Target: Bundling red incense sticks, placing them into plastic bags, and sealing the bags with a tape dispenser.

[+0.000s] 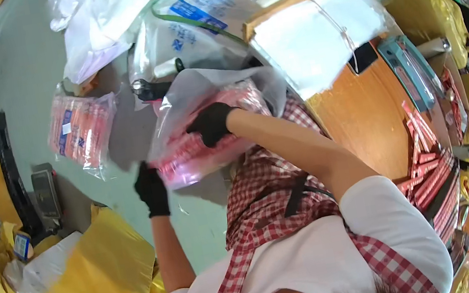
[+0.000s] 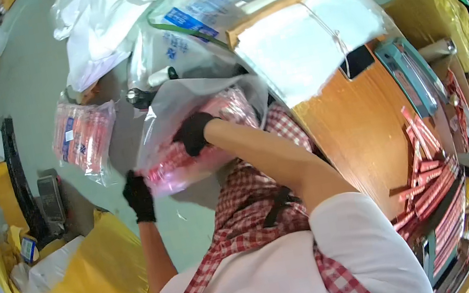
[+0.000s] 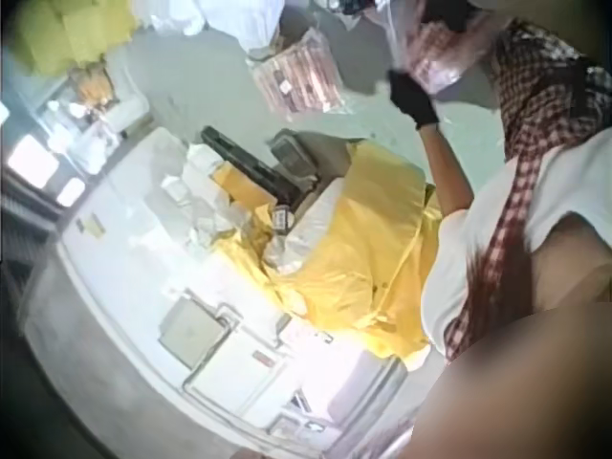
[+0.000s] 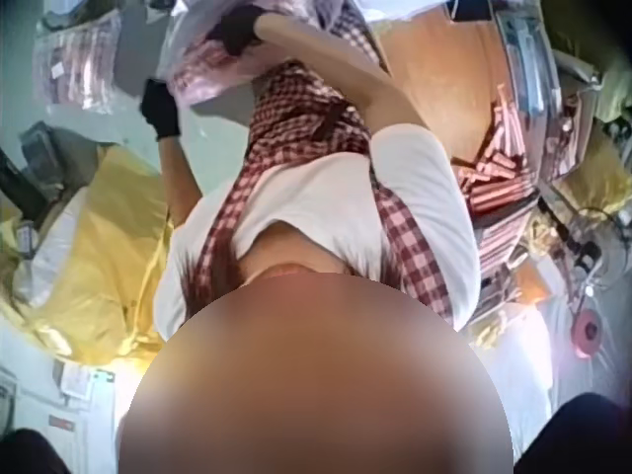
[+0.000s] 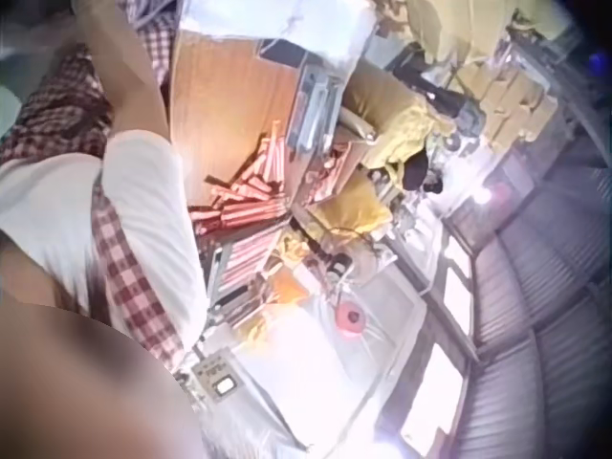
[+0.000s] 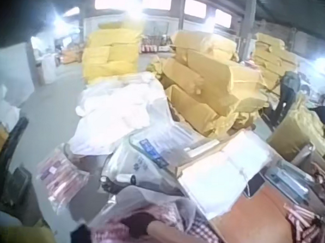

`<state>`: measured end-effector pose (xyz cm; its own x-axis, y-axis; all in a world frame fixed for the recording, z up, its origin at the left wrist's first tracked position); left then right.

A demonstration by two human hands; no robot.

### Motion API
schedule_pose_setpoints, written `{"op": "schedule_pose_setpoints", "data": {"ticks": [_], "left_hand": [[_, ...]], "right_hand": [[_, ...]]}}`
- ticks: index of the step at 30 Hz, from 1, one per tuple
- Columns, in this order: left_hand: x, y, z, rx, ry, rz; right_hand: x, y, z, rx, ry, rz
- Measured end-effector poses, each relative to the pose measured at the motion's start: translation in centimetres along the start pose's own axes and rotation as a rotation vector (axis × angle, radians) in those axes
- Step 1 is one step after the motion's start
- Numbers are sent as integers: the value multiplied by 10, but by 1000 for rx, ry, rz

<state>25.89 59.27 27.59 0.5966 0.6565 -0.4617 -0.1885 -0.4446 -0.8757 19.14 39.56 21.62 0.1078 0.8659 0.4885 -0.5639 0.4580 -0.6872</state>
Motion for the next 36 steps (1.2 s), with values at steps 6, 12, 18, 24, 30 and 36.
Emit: {"op": "schedule_pose_setpoints", "data": {"ticks": [6, 12, 18, 24, 30, 36], "left_hand": [[4, -22, -29, -52, 34, 50], [98, 10, -109, -75, 148, 558], [-20, 36, -120, 850, 672, -904], [-254, 63, -143, 203, 816, -147], [-620, 146, 138, 883, 1597, 504], [-802, 293, 274, 799, 1887, 95]], "right_hand": [[-65, -37, 96, -742, 118, -118], [-85, -15, 171, -951, 64, 409], [-43, 7, 315, -1440, 438, 10], [-34, 248, 661, -1731, 1790, 137], [106, 504, 985, -996, 2860, -221], [34, 573, 1023, -966, 2426, -554]]}}
Point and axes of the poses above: each hand's wrist, its own z-axis away from the middle knuckle, its own y-axis out of the palm, x = y × z, the point moved 9 cm from there along -z, towards the middle knuckle, and after that the axes turned 6 degrees about z, right-handed, at the moved point
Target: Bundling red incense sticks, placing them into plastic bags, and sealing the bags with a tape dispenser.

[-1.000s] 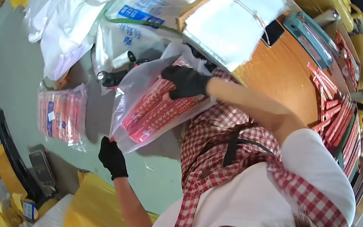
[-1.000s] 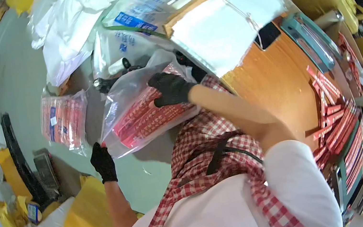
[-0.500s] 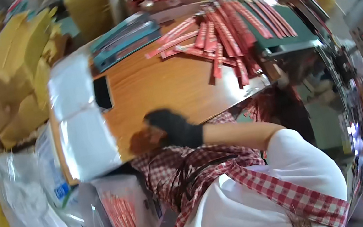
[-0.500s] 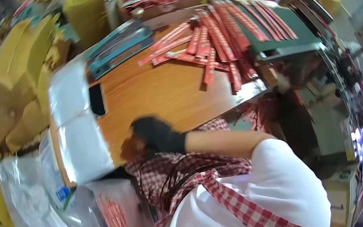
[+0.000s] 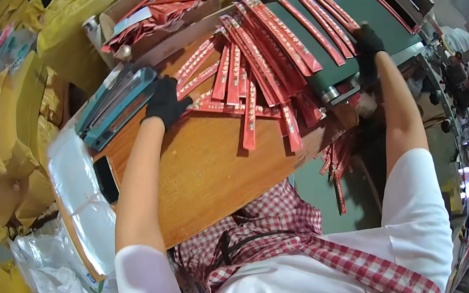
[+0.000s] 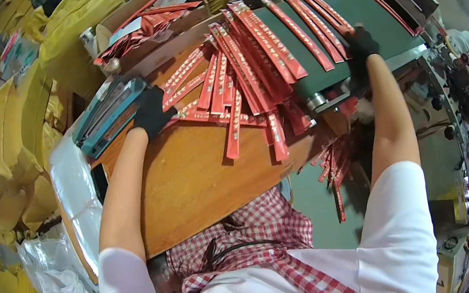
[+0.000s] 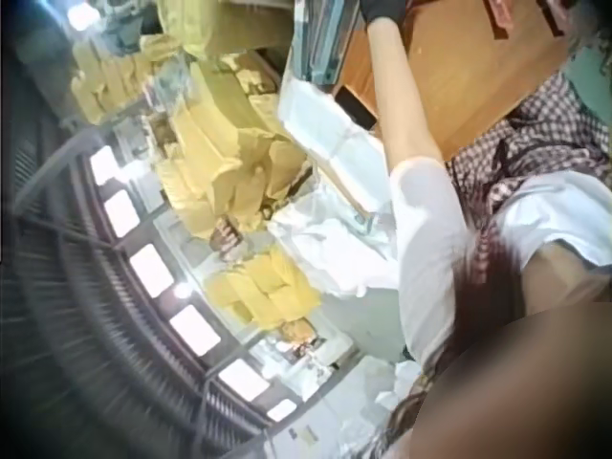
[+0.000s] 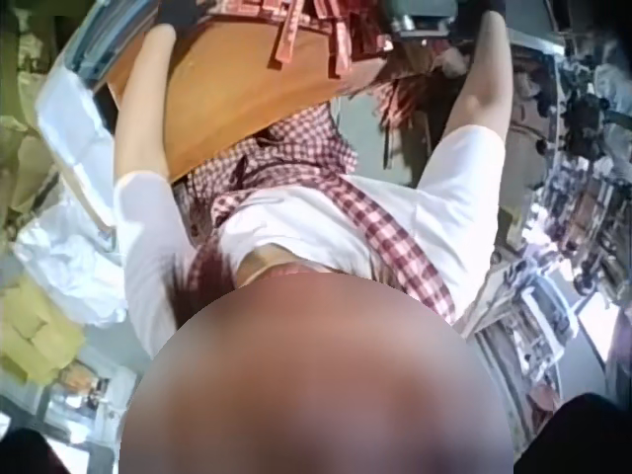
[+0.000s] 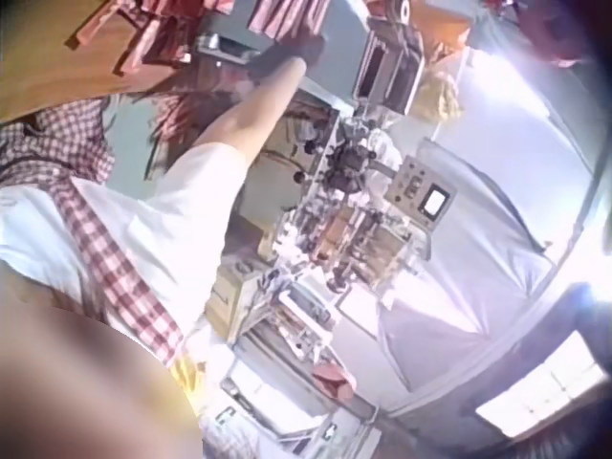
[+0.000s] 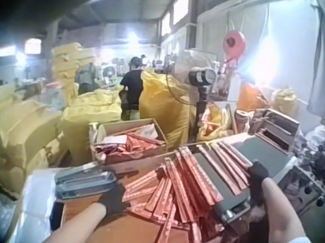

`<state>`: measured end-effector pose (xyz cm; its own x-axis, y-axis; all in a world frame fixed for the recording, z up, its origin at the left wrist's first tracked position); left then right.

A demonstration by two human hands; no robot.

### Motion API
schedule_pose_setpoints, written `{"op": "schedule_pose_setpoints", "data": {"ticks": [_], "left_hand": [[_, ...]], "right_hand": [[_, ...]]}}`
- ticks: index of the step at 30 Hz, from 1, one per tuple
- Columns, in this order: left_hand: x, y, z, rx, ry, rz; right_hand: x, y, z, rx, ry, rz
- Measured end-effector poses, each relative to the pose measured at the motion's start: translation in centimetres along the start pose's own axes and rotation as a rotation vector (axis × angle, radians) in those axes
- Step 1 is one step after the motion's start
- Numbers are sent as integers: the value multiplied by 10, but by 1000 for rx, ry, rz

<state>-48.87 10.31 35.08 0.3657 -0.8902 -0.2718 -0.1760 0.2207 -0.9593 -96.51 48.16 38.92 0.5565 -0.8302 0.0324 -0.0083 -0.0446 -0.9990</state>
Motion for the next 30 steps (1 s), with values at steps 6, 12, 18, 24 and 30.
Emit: {"op": "schedule_pose_setpoints", "data": {"ticks": [6, 12, 18, 24, 30], "left_hand": [[45, 54, -64, 38, -359, 259], [-47, 99, -79, -33, -552, 1225], [-85, 109, -68, 93, -606, 1370], [-41, 123, 52, -45, -901, 1832], [-6, 83, 105, -194, -906, 1493]], "right_hand": [[199, -32, 102, -263, -295, -195], [310, 3, 156, -21, -372, -259], [298, 49, 123, 1, -173, -479], [387, 97, 185, -5, -464, -735], [319, 77, 103, -4, -467, -88]]}}
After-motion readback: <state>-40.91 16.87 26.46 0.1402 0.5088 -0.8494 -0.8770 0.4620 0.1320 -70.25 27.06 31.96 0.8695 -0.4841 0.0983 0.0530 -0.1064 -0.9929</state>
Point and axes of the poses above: each hand's wrist, its own z-axis away from the middle knuckle, its own y-axis out of the palm, x = y × z, the point moved 9 cm from there along -z, towards the middle knuckle, and after that the axes turned 6 degrees about z, right-handed, at the moved point
